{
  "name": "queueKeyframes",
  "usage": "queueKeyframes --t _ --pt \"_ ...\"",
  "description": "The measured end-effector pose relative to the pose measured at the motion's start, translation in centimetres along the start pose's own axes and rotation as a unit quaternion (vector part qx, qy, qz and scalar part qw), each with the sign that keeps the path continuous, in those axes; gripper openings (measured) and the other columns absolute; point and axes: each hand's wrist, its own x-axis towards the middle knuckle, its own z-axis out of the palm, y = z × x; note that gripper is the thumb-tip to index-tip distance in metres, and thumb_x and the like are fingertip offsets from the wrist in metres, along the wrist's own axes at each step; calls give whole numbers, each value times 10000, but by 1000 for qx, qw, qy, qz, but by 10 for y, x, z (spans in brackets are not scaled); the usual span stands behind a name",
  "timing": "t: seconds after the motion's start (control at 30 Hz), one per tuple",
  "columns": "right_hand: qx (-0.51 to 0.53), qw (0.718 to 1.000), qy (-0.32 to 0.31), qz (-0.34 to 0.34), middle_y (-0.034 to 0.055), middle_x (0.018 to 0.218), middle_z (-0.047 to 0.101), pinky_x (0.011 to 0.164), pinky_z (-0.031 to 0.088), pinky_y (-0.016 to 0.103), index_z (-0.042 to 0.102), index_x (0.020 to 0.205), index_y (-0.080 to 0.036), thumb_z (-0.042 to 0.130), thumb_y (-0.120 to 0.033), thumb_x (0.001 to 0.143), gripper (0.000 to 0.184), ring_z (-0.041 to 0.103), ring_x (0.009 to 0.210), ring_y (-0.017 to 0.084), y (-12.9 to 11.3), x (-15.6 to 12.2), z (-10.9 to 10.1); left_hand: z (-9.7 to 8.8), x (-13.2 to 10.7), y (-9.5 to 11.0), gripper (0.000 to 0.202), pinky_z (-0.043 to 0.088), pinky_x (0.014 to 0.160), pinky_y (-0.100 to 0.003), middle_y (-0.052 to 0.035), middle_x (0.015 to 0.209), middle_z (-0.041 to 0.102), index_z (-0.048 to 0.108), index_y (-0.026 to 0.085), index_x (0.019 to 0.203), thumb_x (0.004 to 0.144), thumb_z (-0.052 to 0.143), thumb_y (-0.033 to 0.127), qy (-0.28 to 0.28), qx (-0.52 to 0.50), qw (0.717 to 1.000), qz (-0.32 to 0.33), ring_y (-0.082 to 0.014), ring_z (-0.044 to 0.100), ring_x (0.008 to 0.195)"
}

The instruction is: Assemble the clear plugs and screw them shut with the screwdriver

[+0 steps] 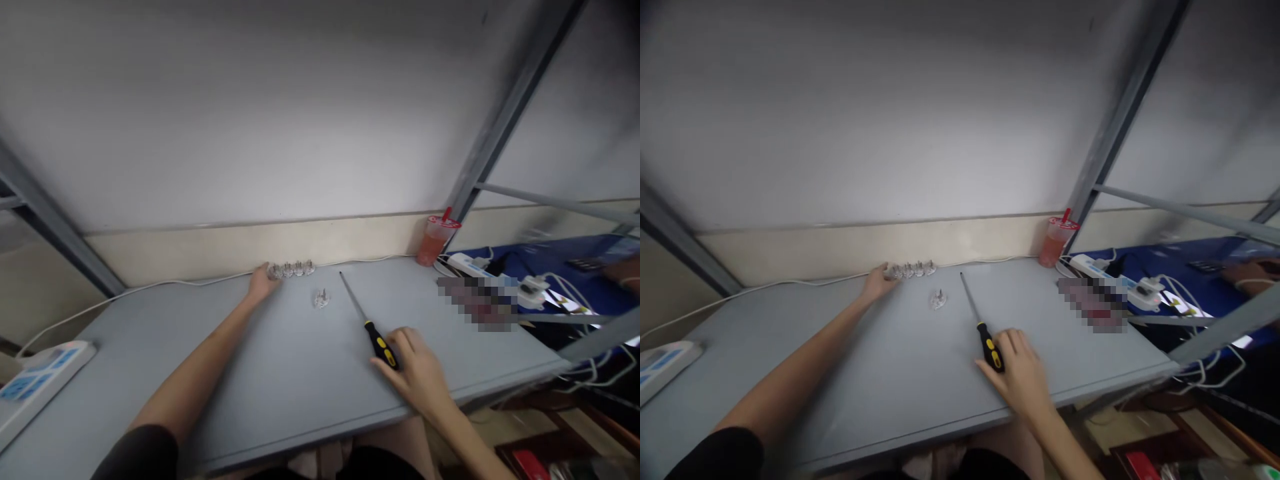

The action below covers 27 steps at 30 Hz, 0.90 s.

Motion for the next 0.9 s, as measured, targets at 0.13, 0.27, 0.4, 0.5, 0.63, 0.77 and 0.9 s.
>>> queueKeyframes --t 0.13,0.27,0.4,0.5,0.63,0.77,0.9 --pt "-65 993 6 101 133 964 595 825 491 428 616 941 -139 461 -367 904 279 564 944 248 98 27 -13 -3 -28 -3 333 547 828 -428 -96 1215 592 547 160 1226 926 586 297 -16 -15 1000 20 -227 628 998" --pt "-108 972 8 208 81 1076 584 860 506 380 593 1058 -138 556 -414 885 328 570 994 182 194 46 -17 -3 -67 -1 555 558 820 -375 -112 1245 564 492 175 1303 782 683 181 -35 -41 996 76 -208 650 928" --pt "-114 968 -6 224 86 1135 577 890 510 390 573 1126 -137 543 -397 899 346 574 1027 180 220 43 -5 -2 -95 4 552 552 831 -374 -83 1207 578 500 221 1283 749 634 183 -50 -61 989 122 -210 642 948" --pt "-119 970 -13 214 117 1247 533 936 458 477 601 1139 -183 600 -441 842 392 495 1179 271 213 36 5 0 -102 8 509 541 837 -367 -72 1177 597 523 217 1246 746 616 194 -65 -64 986 140 -208 634 952" --pt "-123 969 -10 214 153 1260 523 910 423 518 642 1073 -194 585 -473 830 374 438 1230 335 213 33 12 5 -102 15 477 528 827 -355 -86 1142 610 546 175 1212 740 612 208 -86 -55 983 153 -217 626 950" --pt "-128 966 -12 224 94 1165 561 951 457 443 602 1047 -143 574 -402 867 317 523 1116 215 226 35 8 11 -105 19 472 525 816 -345 -79 1130 608 535 179 1222 756 595 217 -96 -50 981 162 -219 618 964" --pt "-122 978 -51 159 200 1296 480 948 412 572 586 1170 -135 518 -341 869 372 428 1245 349 207 39 3 15 -104 21 498 521 829 -365 -85 1151 596 527 182 1240 751 605 229 -98 -42 981 159 -237 615 975"
